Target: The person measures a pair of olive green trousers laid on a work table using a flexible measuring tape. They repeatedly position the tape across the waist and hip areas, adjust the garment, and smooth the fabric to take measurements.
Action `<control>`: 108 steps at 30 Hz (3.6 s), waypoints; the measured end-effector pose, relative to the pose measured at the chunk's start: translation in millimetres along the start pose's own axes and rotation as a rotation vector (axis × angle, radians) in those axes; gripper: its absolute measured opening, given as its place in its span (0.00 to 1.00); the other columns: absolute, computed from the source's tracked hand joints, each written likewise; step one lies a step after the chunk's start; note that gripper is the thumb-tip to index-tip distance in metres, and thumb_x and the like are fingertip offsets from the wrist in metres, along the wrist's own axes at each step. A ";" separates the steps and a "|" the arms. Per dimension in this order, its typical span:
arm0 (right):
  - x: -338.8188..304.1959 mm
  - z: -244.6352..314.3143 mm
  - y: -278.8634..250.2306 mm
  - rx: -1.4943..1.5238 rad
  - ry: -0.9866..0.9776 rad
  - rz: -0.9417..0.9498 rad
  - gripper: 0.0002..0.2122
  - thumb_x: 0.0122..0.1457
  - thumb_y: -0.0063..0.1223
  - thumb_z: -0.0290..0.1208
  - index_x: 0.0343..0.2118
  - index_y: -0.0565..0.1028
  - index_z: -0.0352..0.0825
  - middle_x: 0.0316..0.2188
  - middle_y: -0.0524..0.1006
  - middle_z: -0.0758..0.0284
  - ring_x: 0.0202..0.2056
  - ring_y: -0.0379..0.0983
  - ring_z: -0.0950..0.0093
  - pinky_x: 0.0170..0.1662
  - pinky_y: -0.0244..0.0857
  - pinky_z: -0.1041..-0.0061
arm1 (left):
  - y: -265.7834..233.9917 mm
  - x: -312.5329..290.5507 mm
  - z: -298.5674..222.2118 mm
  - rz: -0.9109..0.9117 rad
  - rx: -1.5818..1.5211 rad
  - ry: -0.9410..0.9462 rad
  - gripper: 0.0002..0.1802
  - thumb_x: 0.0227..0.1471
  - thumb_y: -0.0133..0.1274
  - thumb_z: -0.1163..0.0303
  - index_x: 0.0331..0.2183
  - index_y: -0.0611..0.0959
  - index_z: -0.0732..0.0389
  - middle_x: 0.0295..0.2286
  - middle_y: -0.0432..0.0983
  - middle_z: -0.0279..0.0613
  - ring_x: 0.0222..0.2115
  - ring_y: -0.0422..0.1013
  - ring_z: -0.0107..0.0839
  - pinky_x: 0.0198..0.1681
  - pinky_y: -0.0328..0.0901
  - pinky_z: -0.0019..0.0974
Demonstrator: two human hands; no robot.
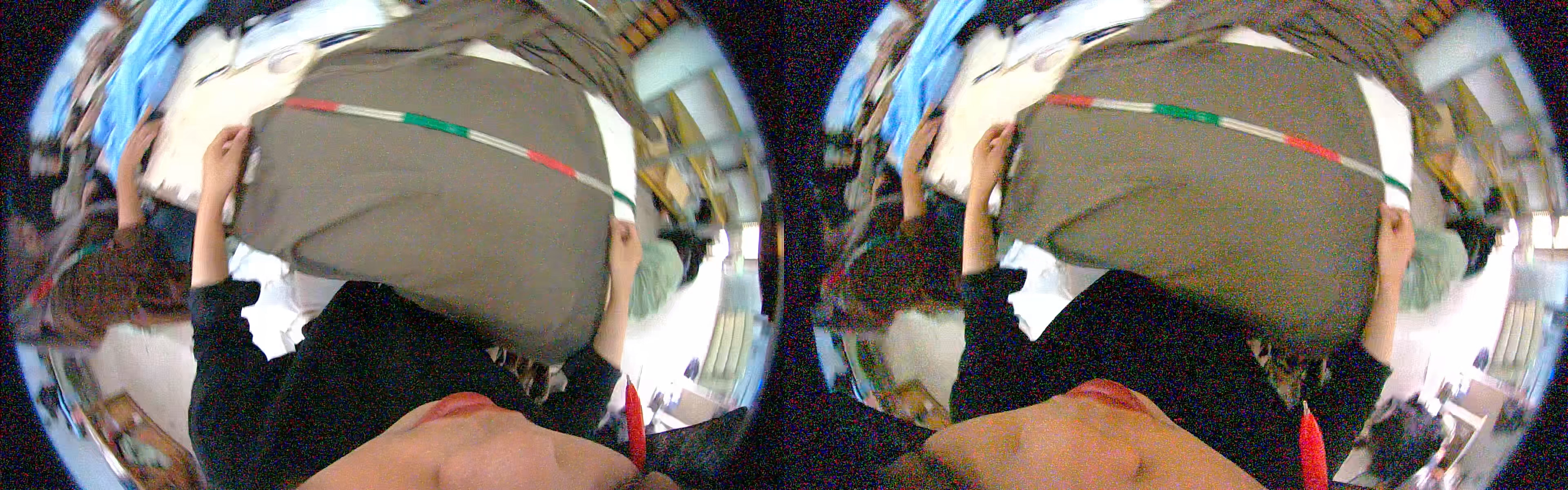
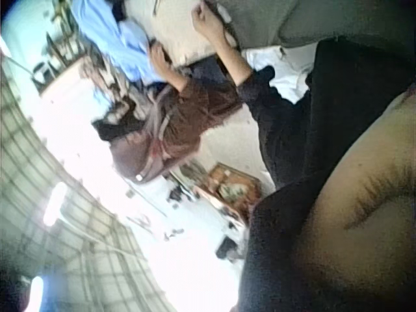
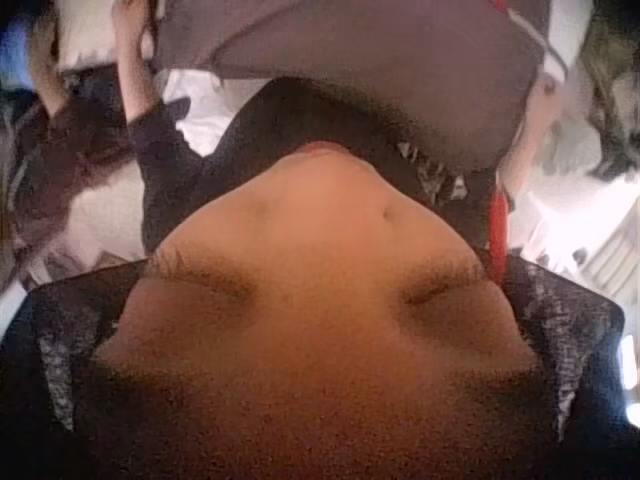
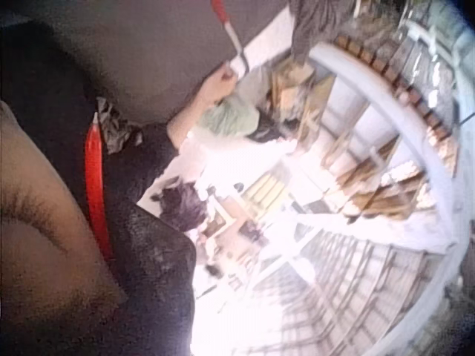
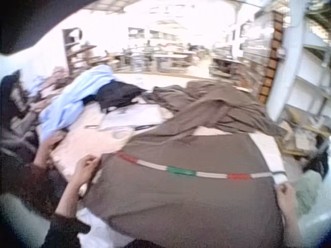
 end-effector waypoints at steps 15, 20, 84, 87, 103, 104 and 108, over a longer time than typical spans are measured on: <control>14.1 -15.3 8.2 -0.102 -0.136 0.086 0.16 0.59 0.58 0.44 0.35 0.75 0.33 0.24 0.76 0.63 0.26 0.71 0.69 0.34 0.67 0.69 | 14.0 9.3 -14.1 0.020 -0.044 -0.144 0.15 0.52 0.62 0.59 0.39 0.83 0.58 0.30 0.79 0.35 0.28 0.70 0.25 0.36 0.67 0.31; 12.4 38.4 -21.0 -0.359 -0.153 0.128 0.18 0.59 0.58 0.45 0.36 0.74 0.32 0.29 0.77 0.60 0.31 0.73 0.65 0.39 0.66 0.67 | 8.1 10.4 -14.0 0.026 -0.027 -0.131 0.23 0.52 0.56 0.44 0.41 0.84 0.52 0.33 0.81 0.36 0.35 0.75 0.27 0.47 0.63 0.36; -45.9 22.7 -10.0 -0.050 0.041 0.032 0.15 0.55 0.61 0.41 0.28 0.78 0.32 0.21 0.77 0.64 0.25 0.72 0.71 0.33 0.65 0.71 | 4.2 4.7 -9.2 0.126 0.109 0.151 0.08 0.61 0.50 0.69 0.34 0.72 0.65 0.25 0.74 0.48 0.27 0.69 0.29 0.32 0.65 0.35; -49.1 31.0 -5.1 -0.076 0.006 0.120 0.16 0.55 0.61 0.44 0.29 0.79 0.32 0.24 0.79 0.61 0.27 0.76 0.65 0.34 0.67 0.66 | 3.2 6.0 -7.4 0.135 0.118 0.138 0.09 0.61 0.50 0.69 0.34 0.72 0.65 0.25 0.73 0.49 0.27 0.69 0.29 0.32 0.65 0.35; -45.1 31.5 -7.7 -0.082 -0.054 0.051 0.13 0.55 0.61 0.38 0.35 0.77 0.32 0.27 0.80 0.64 0.28 0.74 0.73 0.35 0.66 0.74 | -10.5 1.6 -24.6 -0.075 0.229 0.141 0.10 0.58 0.55 0.67 0.34 0.76 0.64 0.28 0.78 0.47 0.27 0.71 0.31 0.35 0.67 0.37; -45.7 34.8 -10.6 -0.098 -0.080 0.039 0.14 0.56 0.61 0.38 0.37 0.76 0.32 0.29 0.80 0.64 0.29 0.74 0.74 0.36 0.66 0.74 | -18.1 -2.1 -37.3 -0.175 0.223 0.218 0.10 0.58 0.55 0.67 0.35 0.77 0.64 0.29 0.79 0.47 0.28 0.71 0.31 0.36 0.67 0.37; -53.6 44.6 -10.9 0.032 -0.140 0.076 0.12 0.57 0.60 0.35 0.38 0.74 0.33 0.29 0.76 0.61 0.29 0.71 0.70 0.36 0.66 0.71 | -19.5 -22.6 -56.7 -0.022 0.120 -0.018 0.15 0.56 0.57 0.62 0.40 0.80 0.64 0.32 0.79 0.50 0.33 0.75 0.37 0.37 0.69 0.39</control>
Point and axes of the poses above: each hand's wrist, its own x-axis towards the middle knuckle, its own y-axis out of the palm, z = x × y, the point moved 6 cm from there along x, towards the middle knuckle
